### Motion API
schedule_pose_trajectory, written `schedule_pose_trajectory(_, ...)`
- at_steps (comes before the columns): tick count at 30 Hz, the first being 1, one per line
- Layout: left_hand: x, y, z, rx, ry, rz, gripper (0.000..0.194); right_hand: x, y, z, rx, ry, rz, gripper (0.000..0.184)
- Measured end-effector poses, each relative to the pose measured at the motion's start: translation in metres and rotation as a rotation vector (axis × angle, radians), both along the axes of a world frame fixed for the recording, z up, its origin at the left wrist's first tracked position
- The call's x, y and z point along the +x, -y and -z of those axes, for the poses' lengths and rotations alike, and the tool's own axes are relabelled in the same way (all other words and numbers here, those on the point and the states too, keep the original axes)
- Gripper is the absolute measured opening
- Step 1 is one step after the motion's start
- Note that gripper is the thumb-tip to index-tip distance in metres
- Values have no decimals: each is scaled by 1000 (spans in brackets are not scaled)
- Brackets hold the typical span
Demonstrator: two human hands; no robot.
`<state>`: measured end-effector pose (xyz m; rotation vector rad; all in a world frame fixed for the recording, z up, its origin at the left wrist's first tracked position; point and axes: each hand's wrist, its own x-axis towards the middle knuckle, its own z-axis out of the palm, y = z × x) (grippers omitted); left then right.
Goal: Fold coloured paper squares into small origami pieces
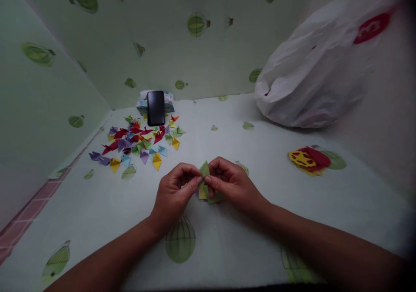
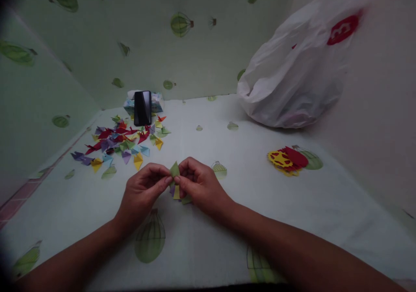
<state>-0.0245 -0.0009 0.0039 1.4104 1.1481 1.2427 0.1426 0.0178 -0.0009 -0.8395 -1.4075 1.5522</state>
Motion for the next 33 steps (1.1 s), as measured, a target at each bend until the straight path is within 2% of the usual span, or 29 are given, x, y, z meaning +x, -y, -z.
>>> schedule_pose_trajectory(11, 1, -2, 0, -12, 55, -1, 14, -1, 0, 1, -14, 9, 14, 16)
schedule_pose_trajectory(18, 0, -3, 0, -41, 3, 26, 10, 0, -1, 2, 11, 42, 22, 15)
schedule_pose_trajectory(25, -1, -2, 0, 2, -26, -26, 8, 3, 1, -2, 17, -20, -30, 20)
schedule_pose_trajectory(33, -2, -1, 3, 26, -28, 11, 5, 5, -1, -2, 61, 76, 2, 20)
